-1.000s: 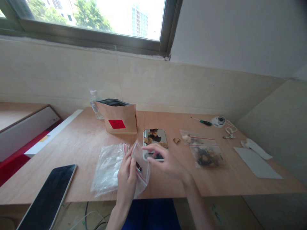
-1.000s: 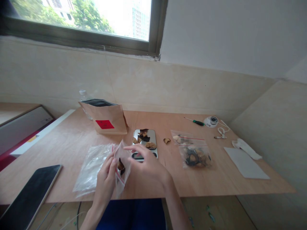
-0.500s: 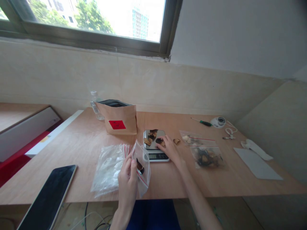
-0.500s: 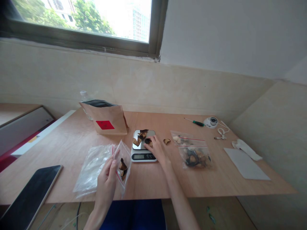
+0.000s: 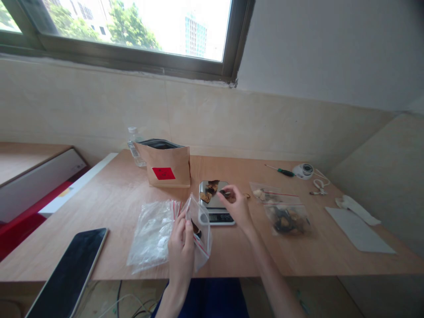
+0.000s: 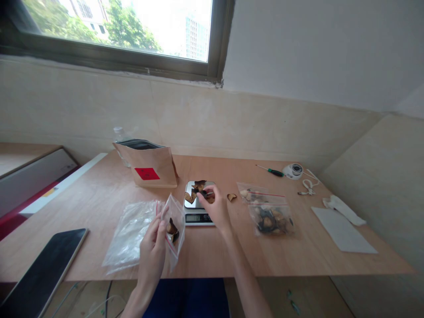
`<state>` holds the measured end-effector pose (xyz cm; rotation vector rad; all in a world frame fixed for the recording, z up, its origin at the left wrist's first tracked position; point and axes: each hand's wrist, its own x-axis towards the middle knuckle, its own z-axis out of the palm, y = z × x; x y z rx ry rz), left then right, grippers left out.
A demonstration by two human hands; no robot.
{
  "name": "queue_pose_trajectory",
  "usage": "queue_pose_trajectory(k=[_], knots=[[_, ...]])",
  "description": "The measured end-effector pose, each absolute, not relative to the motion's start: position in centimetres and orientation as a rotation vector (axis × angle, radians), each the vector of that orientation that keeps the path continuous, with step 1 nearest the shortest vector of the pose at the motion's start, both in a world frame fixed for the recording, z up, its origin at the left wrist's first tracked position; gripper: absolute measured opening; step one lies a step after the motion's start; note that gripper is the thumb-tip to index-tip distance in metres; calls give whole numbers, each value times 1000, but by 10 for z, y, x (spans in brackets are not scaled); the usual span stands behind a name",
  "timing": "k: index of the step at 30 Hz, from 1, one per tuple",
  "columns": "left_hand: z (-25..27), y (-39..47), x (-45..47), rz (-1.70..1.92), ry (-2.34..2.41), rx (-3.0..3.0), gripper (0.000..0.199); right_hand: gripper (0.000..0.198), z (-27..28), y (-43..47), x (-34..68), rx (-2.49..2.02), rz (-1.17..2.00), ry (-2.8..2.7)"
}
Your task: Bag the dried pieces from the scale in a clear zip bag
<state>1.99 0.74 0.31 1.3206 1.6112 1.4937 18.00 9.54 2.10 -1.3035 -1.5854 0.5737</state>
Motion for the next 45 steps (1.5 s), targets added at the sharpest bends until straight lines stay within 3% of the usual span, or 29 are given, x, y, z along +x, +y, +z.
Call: queue_pose_trajectory(k=[12, 14, 17, 21, 27, 34, 39, 45], knots=[[7, 11, 32, 1457, 1601, 1373, 37, 38, 76, 54, 142, -1136, 1167, -1699], [4, 11, 29, 1462, 1601, 1330, 38, 37, 69, 69, 145, -1106, 1028, -1711], [0, 11, 27, 1468, 1599, 1278, 42, 32, 40, 104, 150, -1193, 580, -1840], [-2, 9, 25, 1477, 1581, 1253, 43, 61, -5, 140, 153, -1427, 387, -2075], [-4, 9, 20, 1503, 1548, 1214, 41, 23, -19, 146, 160, -1381, 276, -2136], [-4, 10, 22, 1480, 1477, 1140, 42, 9, -18, 147, 175, -1471, 220, -2044], [-4, 11, 23, 1478, 1472, 1156, 42, 8, -11, 148, 181, -1395, 375, -1874], [-5, 15, 24, 1456, 1559, 1238, 40, 25, 39, 122, 170, -1095, 1042, -1296]])
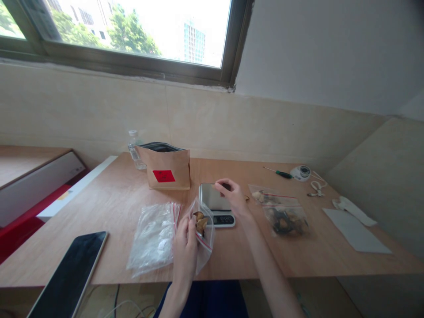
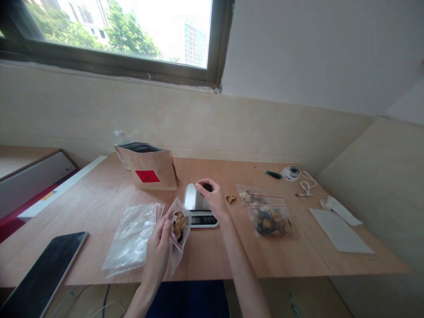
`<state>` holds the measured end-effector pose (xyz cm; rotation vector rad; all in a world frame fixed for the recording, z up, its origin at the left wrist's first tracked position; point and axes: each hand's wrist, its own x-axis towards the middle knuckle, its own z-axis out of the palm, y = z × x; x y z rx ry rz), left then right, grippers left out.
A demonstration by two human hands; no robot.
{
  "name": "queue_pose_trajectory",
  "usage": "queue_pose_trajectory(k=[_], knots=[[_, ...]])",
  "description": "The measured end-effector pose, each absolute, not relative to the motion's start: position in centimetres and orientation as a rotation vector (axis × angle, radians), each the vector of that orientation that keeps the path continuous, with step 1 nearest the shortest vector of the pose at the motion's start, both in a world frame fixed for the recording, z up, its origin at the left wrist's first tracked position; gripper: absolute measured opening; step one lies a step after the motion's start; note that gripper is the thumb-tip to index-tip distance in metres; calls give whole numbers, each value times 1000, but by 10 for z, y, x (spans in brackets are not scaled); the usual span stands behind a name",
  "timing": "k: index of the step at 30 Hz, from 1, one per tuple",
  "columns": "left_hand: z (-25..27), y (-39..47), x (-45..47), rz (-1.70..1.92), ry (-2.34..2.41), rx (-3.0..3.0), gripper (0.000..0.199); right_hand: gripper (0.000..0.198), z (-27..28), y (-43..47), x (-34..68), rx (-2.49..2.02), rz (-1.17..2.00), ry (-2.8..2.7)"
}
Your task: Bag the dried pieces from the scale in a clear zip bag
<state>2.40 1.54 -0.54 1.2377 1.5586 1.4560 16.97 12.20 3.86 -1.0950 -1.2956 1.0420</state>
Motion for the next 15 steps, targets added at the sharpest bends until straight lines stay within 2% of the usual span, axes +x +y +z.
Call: queue_pose_trajectory(k=[3, 5, 11, 15], knots=[[0, 17, 28, 1423, 1550, 1244, 39, 30, 69, 98, 159, -975, 1420, -1227], [5, 17, 31, 1429, 1506, 1244, 39, 31, 81, 84, 153, -953, 1546, -1366], [7, 13, 31, 1494, 1515, 1195, 41, 30, 93, 56, 148, -1079, 1311, -1823], [3, 11, 27, 1512, 1540, 1201, 41, 31, 101, 45, 155, -981, 1353, -1895]])
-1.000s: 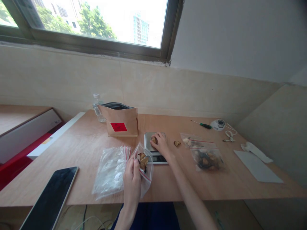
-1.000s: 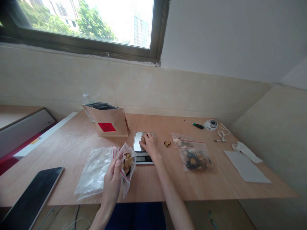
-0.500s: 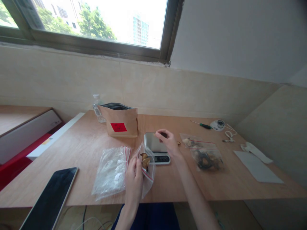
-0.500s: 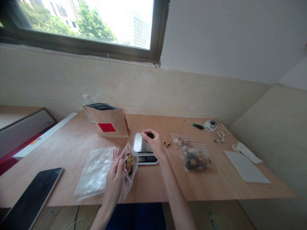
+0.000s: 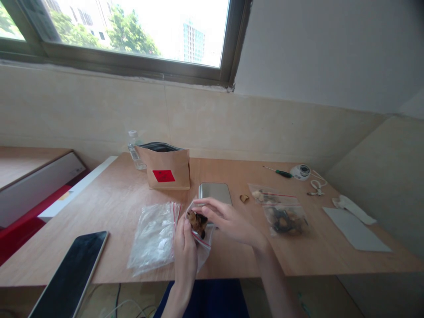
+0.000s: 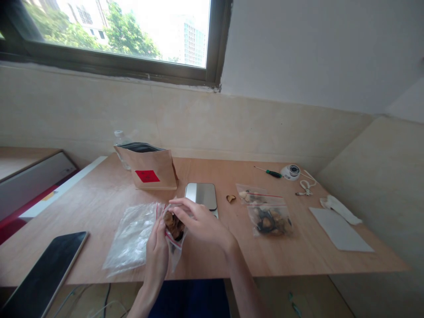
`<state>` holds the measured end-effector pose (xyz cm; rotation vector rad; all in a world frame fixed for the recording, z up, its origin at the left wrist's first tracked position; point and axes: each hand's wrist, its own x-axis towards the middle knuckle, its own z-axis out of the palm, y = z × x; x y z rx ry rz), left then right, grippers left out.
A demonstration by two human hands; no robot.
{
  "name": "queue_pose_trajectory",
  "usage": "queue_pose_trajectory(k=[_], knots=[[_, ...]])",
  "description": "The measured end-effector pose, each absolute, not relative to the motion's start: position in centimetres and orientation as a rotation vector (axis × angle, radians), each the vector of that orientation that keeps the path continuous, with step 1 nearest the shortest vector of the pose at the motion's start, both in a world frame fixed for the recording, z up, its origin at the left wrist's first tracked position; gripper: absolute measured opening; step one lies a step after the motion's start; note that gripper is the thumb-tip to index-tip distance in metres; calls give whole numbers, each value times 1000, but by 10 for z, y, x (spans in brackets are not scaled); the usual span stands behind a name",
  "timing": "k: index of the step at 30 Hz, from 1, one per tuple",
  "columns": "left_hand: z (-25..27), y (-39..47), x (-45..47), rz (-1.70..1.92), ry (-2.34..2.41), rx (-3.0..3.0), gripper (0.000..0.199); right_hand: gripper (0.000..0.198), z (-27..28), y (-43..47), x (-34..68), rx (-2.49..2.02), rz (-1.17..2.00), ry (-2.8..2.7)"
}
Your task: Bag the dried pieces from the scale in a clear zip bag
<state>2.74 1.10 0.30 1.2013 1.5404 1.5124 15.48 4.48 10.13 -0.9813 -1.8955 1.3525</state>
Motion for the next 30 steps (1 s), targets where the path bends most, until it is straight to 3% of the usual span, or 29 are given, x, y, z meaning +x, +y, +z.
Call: queue_pose_trajectory(k=[6, 9, 12, 17, 21, 27, 30], knots=[[13, 4, 23, 1599, 1607, 1500, 38, 32, 94, 33, 161, -1026, 1013, -1927], [22, -1, 21, 1653, 1579, 1551, 35, 32, 88, 27, 160, -945, 1011, -2087], [27, -2, 19, 1695, 1545, 1257, 40, 36, 85, 21, 161, -847, 1128, -2144], [29, 1, 21, 1730, 1467, 814, 46, 36, 72, 12, 161, -1022, 1082, -1716], [26, -9, 31, 1750, 1430, 792, 45, 70, 50, 3, 150, -1117, 1210, -1645], [22, -28, 43, 1660, 1278, 1280, 35, 52, 42, 3, 151, -1010, 1231, -1472], [24, -24, 36, 1692, 1250, 1364, 30, 54, 50, 5, 167, -912, 1274, -1365]])
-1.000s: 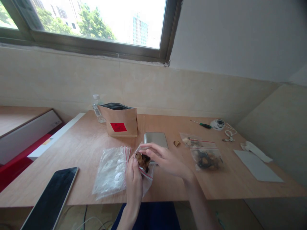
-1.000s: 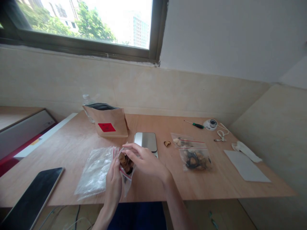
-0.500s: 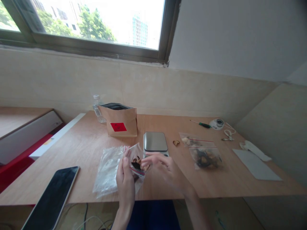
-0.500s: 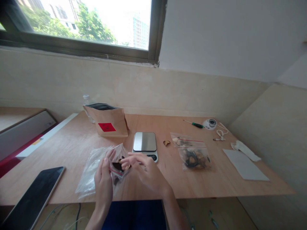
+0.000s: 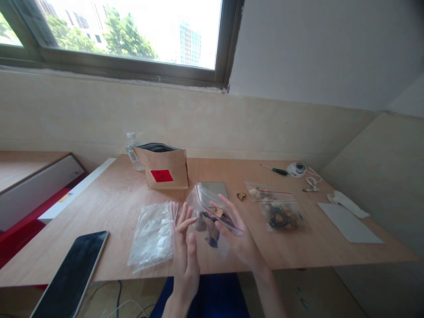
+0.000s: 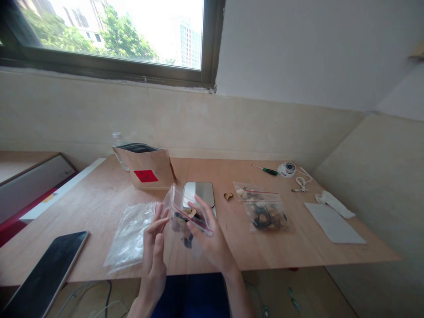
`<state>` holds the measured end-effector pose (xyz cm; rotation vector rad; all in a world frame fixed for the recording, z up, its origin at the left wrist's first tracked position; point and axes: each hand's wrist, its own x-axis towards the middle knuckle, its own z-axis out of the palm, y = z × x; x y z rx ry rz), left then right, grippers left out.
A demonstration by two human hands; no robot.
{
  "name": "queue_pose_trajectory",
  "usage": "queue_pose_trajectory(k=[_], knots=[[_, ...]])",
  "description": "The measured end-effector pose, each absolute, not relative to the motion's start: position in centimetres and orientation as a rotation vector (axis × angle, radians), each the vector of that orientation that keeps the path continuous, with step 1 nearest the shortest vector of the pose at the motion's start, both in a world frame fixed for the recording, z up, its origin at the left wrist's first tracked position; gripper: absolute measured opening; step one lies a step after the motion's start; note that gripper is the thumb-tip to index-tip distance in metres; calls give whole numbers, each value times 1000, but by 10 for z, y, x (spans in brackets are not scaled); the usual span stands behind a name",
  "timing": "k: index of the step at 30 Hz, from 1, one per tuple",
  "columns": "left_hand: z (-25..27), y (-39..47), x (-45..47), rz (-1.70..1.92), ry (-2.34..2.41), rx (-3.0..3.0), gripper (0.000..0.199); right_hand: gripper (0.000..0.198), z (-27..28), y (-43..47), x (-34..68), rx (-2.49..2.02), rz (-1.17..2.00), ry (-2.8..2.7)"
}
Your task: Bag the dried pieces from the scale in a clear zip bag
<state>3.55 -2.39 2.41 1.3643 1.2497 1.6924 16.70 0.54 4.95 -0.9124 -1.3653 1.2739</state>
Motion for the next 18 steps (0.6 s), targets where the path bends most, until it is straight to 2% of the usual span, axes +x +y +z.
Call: queue_pose_trajectory(k=[4, 8, 10, 18], knots=[[19, 0, 18, 1662, 1339, 1280, 42, 56, 50, 7, 183, -895, 1319, -1304], [7, 17, 12, 1431, 1150, 1230, 36, 28, 41, 10, 187, -941, 1336, -1324], [3, 16, 14, 1382, 1075, 1203, 29, 22, 38, 10, 187, -967, 1314, -1318], [1, 4, 14, 1416, 1165, 1231, 17, 34, 39, 8, 199, -1069, 1096, -1499]])
